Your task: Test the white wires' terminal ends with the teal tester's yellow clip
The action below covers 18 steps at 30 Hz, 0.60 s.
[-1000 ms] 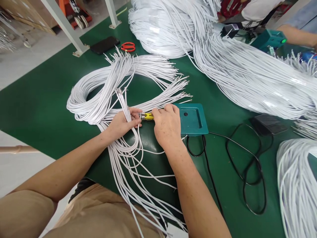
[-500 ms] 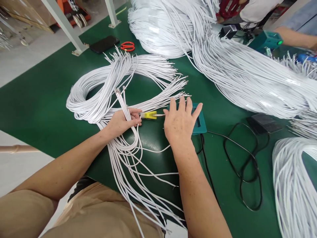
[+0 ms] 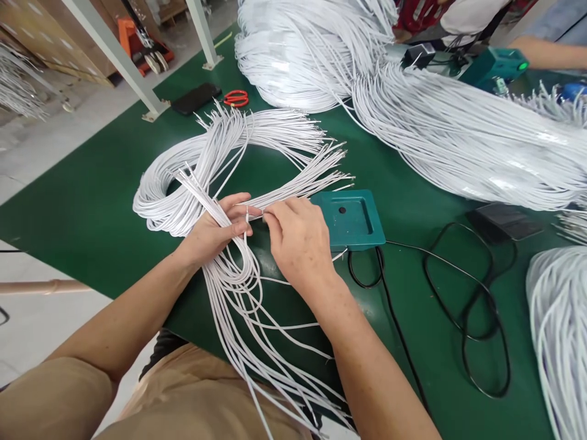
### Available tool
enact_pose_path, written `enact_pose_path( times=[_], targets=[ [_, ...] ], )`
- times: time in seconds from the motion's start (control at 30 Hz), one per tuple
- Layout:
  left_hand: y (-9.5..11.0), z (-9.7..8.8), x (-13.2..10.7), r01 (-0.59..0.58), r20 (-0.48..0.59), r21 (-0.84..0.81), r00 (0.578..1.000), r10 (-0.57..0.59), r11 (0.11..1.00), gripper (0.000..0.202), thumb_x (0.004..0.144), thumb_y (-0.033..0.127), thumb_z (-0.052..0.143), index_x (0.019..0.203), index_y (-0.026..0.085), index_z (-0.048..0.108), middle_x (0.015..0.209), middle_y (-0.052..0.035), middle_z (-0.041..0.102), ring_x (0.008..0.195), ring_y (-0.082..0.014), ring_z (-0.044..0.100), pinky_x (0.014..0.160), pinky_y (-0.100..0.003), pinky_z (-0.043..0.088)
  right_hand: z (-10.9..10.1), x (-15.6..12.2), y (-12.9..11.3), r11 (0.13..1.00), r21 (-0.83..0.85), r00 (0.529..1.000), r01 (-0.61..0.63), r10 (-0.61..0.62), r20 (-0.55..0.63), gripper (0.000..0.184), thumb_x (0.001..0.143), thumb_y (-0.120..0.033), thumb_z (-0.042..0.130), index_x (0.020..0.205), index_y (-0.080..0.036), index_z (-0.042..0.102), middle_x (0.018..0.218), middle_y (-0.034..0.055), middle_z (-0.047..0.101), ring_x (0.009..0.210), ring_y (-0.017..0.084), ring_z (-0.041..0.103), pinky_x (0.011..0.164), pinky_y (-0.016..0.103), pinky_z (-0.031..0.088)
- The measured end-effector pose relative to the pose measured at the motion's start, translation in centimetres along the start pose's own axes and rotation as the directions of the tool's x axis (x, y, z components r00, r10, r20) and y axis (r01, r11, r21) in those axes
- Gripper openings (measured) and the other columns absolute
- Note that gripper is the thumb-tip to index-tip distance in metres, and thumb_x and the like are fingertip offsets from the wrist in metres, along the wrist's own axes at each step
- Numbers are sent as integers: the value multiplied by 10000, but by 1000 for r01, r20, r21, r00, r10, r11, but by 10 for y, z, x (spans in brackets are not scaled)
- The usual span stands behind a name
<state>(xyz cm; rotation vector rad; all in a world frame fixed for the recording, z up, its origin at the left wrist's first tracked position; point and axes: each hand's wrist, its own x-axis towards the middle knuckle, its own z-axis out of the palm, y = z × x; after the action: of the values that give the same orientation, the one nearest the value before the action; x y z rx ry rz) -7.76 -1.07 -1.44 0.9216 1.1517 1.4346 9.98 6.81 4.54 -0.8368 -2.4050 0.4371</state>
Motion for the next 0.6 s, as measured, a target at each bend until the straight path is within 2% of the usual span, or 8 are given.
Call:
enact_pose_path(
  times=[0.17, 0.33, 0.43, 0.6],
  targets=[
    [0, 0, 0, 10, 22, -59, 1000, -9, 998, 648, 744, 251, 764, 1341, 243, 511, 1075, -67, 710, 742, -119, 656, 736, -270, 514, 1, -1, -3, 994, 109, 999, -26, 23, 29, 209, 923, -208, 482, 853, -188, 677, 846, 57, 688, 834, 195, 599, 731, 304, 438],
    [0, 1, -2, 39, 39, -59, 999, -37, 998, 722, 750, 274, 762, 1401, 217, 456, 975, -68, 743, 785, -169, 684, 785, -316, 514, 6, 1, -1, 972, 227, 998, -60, 65, -17, 227, 925, -190, 456, 963, -195, 680, 988, 74, 697, 955, 209, 609, 826, 328, 464],
    [2, 3, -3, 41, 78, -36, 996, -38, 998, 728, 767, 280, 747, 1421, 209, 435, 953, -74, 748, 791, -179, 688, 780, -319, 513, 9, 2, -1, 933, 326, 989, -150, 137, 63, 253, 939, -206, 430, 996, -203, 677, 1018, 57, 703, 971, 195, 621, 839, 322, 465],
    [5, 6, -5, 40, 132, 29, 990, -43, 999, 748, 795, 281, 719, 1458, 196, 382, 893, -67, 747, 780, -167, 668, 766, -299, 503, 15, 3, -2, 856, 430, 955, -288, 223, 196, 256, 939, -295, 453, 865, -215, 685, 931, 21, 707, 886, 164, 623, 789, 289, 445]
  ],
)
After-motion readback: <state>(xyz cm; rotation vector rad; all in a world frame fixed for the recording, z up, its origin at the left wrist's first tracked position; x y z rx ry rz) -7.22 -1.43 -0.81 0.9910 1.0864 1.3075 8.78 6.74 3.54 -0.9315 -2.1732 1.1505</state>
